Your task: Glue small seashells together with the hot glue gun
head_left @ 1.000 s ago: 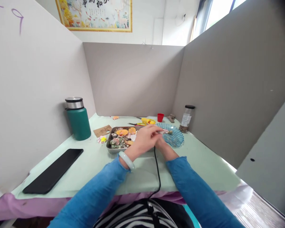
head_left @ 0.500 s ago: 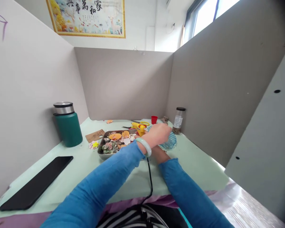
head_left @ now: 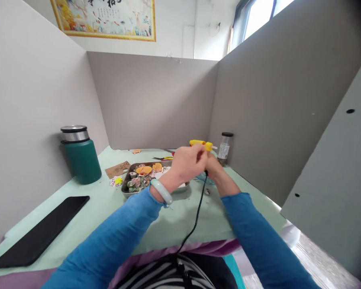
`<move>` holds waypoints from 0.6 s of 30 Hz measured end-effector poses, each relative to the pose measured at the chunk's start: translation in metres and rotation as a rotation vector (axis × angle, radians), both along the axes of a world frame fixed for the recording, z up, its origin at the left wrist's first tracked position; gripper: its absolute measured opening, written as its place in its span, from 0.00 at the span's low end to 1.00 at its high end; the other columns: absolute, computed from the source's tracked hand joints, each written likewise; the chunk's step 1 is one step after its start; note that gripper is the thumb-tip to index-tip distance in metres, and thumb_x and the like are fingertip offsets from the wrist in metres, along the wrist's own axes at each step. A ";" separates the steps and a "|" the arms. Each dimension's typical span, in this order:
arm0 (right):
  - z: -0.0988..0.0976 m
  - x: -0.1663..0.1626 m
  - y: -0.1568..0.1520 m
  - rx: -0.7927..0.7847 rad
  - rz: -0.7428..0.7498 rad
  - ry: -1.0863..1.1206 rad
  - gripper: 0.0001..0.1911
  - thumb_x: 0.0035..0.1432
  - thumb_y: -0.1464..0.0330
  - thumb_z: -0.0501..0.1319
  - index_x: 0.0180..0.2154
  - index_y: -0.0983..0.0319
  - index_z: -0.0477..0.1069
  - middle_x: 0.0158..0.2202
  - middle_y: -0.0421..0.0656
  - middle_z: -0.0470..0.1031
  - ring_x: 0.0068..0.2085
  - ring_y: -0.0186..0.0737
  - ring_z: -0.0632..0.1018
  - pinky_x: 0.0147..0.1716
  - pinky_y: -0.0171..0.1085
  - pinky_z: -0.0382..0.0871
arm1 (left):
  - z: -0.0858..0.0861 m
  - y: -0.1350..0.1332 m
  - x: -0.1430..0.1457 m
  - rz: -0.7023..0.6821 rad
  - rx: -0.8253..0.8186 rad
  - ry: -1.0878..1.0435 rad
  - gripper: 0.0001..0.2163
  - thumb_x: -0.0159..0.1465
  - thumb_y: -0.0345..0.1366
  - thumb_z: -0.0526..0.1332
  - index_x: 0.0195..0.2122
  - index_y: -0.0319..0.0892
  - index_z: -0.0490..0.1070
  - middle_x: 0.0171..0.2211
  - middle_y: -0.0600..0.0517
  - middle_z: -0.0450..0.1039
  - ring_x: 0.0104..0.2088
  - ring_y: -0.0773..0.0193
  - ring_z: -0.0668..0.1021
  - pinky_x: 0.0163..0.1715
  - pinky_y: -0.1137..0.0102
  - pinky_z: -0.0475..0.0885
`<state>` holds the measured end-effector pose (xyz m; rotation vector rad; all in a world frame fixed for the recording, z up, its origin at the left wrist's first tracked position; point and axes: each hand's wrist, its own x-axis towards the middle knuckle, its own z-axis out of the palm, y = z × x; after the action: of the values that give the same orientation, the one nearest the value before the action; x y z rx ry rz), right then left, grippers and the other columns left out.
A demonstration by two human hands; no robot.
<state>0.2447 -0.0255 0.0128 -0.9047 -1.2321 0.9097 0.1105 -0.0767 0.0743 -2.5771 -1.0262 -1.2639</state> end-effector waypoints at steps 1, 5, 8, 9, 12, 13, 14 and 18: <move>0.000 0.009 -0.006 -0.021 0.009 0.031 0.11 0.47 0.66 0.66 0.33 0.62 0.69 0.21 0.36 0.65 0.19 0.28 0.65 0.17 0.30 0.60 | -0.005 0.003 -0.003 0.059 -0.024 0.009 0.12 0.63 0.35 0.50 0.34 0.40 0.73 0.27 0.50 0.74 0.27 0.65 0.74 0.30 0.72 0.65; -0.004 0.036 -0.034 -0.017 0.061 0.202 0.16 0.43 0.67 0.68 0.35 0.62 0.67 0.21 0.34 0.64 0.18 0.26 0.62 0.16 0.29 0.58 | -0.033 0.018 0.004 -0.002 -0.168 0.417 0.10 0.59 0.33 0.53 0.31 0.41 0.73 0.28 0.47 0.75 0.31 0.60 0.76 0.31 0.70 0.67; -0.005 0.042 -0.050 0.004 0.061 0.239 0.16 0.44 0.67 0.68 0.35 0.62 0.67 0.22 0.35 0.64 0.19 0.26 0.62 0.16 0.29 0.58 | -0.057 0.019 0.027 -0.127 -0.195 0.690 0.10 0.58 0.32 0.55 0.36 0.39 0.74 0.36 0.43 0.76 0.37 0.55 0.77 0.35 0.67 0.70; -0.005 0.043 -0.054 0.005 0.064 0.239 0.15 0.44 0.67 0.68 0.35 0.62 0.68 0.22 0.35 0.64 0.19 0.26 0.62 0.16 0.29 0.58 | -0.063 0.018 0.035 -0.134 -0.213 0.747 0.10 0.58 0.33 0.55 0.38 0.38 0.74 0.38 0.41 0.75 0.38 0.53 0.77 0.35 0.65 0.71; -0.005 0.046 -0.062 -0.011 0.074 0.235 0.16 0.44 0.67 0.68 0.36 0.61 0.68 0.22 0.35 0.64 0.19 0.26 0.61 0.16 0.29 0.58 | -0.078 0.017 0.055 -0.118 -0.303 0.838 0.10 0.55 0.31 0.58 0.37 0.35 0.74 0.36 0.37 0.75 0.36 0.48 0.78 0.33 0.61 0.72; -0.006 0.047 -0.063 -0.018 0.075 0.236 0.16 0.44 0.67 0.69 0.36 0.61 0.68 0.22 0.35 0.64 0.19 0.26 0.61 0.16 0.30 0.58 | -0.079 0.018 0.059 -0.120 -0.308 0.836 0.09 0.53 0.28 0.59 0.36 0.35 0.74 0.35 0.36 0.75 0.36 0.47 0.78 0.33 0.60 0.73; -0.007 0.049 -0.065 -0.021 0.076 0.238 0.16 0.44 0.67 0.69 0.36 0.61 0.68 0.22 0.35 0.64 0.19 0.26 0.61 0.16 0.30 0.58 | -0.079 0.020 0.062 -0.135 -0.311 0.829 0.09 0.52 0.27 0.59 0.34 0.35 0.75 0.34 0.36 0.75 0.36 0.47 0.78 0.33 0.60 0.73; -0.014 0.057 -0.067 -0.021 0.073 0.237 0.15 0.46 0.66 0.68 0.37 0.62 0.68 0.23 0.36 0.64 0.19 0.26 0.62 0.17 0.30 0.59 | -0.060 0.042 0.062 -0.217 -0.403 0.721 0.05 0.53 0.31 0.60 0.28 0.38 0.74 0.26 0.42 0.75 0.31 0.54 0.78 0.33 0.64 0.72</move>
<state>0.3013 -0.0926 -0.0015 -0.7491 -1.0584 1.0578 0.1723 -0.0347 0.0147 -3.1066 -0.9134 -0.0671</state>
